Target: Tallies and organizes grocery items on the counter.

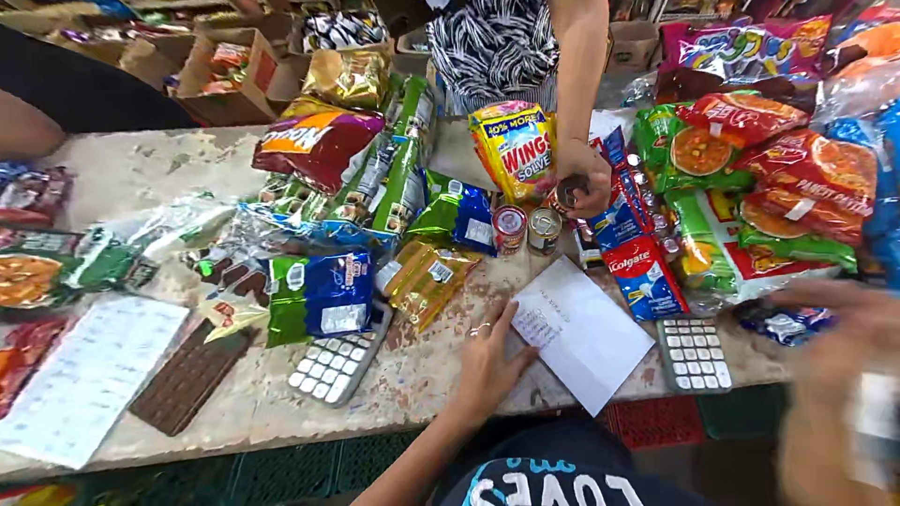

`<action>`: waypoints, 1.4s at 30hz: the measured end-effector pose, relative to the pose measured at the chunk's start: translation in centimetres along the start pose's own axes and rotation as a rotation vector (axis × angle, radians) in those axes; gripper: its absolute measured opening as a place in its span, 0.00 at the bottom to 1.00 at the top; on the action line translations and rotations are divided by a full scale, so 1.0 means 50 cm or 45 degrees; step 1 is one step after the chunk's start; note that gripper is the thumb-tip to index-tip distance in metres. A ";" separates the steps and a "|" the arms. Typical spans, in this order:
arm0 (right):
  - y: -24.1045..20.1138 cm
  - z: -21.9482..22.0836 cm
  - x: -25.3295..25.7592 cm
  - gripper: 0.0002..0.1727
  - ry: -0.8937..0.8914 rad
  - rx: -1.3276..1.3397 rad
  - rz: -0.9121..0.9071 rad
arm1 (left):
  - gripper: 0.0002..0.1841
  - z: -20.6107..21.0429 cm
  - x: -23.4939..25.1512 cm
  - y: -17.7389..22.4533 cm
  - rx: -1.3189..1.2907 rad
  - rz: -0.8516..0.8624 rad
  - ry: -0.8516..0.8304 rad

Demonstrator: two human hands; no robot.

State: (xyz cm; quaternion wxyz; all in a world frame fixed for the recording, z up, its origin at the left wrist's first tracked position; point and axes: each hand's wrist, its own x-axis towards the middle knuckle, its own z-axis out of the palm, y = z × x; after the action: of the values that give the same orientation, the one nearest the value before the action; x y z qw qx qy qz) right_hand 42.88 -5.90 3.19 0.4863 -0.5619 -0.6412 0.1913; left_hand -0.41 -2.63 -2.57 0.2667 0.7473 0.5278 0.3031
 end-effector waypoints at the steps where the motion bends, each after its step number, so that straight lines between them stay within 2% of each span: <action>1: -0.014 0.106 -0.006 0.14 -0.097 -0.077 -0.108 | 0.39 -0.008 0.004 -0.001 -0.004 0.025 0.007; 3: 0.000 0.275 -0.044 0.15 -0.159 -0.207 -0.263 | 0.32 -0.047 0.026 -0.004 0.003 0.042 0.072; 5: 0.045 0.356 -0.084 0.20 -0.200 -0.326 -0.249 | 0.27 -0.095 0.052 -0.038 0.033 0.072 0.180; 7: 0.082 0.374 -0.112 0.25 -0.194 -0.407 -0.136 | 0.27 -0.145 0.096 -0.069 0.124 0.113 0.237; 9: 0.105 0.380 -0.132 0.29 -0.136 -0.497 -0.063 | 0.28 -0.185 0.162 -0.080 0.198 0.144 0.199; 11: 0.107 0.387 -0.145 0.28 -0.106 -0.588 -0.026 | 0.28 -0.201 0.236 -0.086 0.241 0.199 0.076; 15: 0.080 0.408 -0.155 0.31 -0.065 -0.671 0.104 | 0.25 -0.181 0.376 -0.113 0.243 0.275 -0.222; 18: 0.055 0.427 -0.166 0.33 0.040 -0.731 0.162 | 0.34 -0.176 0.424 -0.112 0.266 0.151 -0.421; 22: 0.014 0.454 -0.173 0.37 0.143 -0.823 0.303 | 0.38 -0.173 0.441 -0.111 0.330 0.063 -0.509; 26: -0.026 0.478 -0.178 0.39 0.149 -0.815 0.431 | 0.40 -0.167 0.441 -0.137 0.398 0.058 -0.529; 28: -0.034 0.483 -0.181 0.39 0.147 -0.770 0.462 | 0.36 -0.169 0.435 -0.141 0.455 0.087 -0.538; 30: -0.035 0.486 -0.185 0.39 0.140 -0.733 0.480 | 0.25 -0.172 0.428 -0.135 0.530 0.088 -0.551; 31: -0.035 0.489 -0.187 0.38 0.139 -0.724 0.479 | 0.22 -0.172 0.426 -0.131 0.582 0.062 -0.576; 36: -0.041 0.495 -0.196 0.35 0.151 -0.697 0.436 | 0.27 -0.171 0.410 -0.130 0.768 0.086 -0.611; 38: -0.045 0.486 -0.188 0.30 0.228 -0.568 0.394 | 0.26 -0.172 0.398 -0.123 0.837 0.072 -0.616; 40: -0.056 0.474 -0.168 0.22 0.353 -0.264 0.243 | 0.26 -0.173 0.383 -0.121 0.868 0.053 -0.593; 41: -0.064 0.470 -0.154 0.24 0.347 -0.039 0.168 | 0.26 -0.171 0.375 -0.123 0.871 0.059 -0.562; 42: -0.079 0.472 -0.139 0.32 0.278 0.200 0.168 | 0.26 -0.169 0.367 -0.128 0.864 0.083 -0.518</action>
State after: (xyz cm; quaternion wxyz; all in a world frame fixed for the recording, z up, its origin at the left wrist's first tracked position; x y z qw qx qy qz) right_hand 20.22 -6.26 -7.22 0.5820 -0.5806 -0.5292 0.2100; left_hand -5.86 17.40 1.66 0.0941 0.8541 0.5103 -0.0347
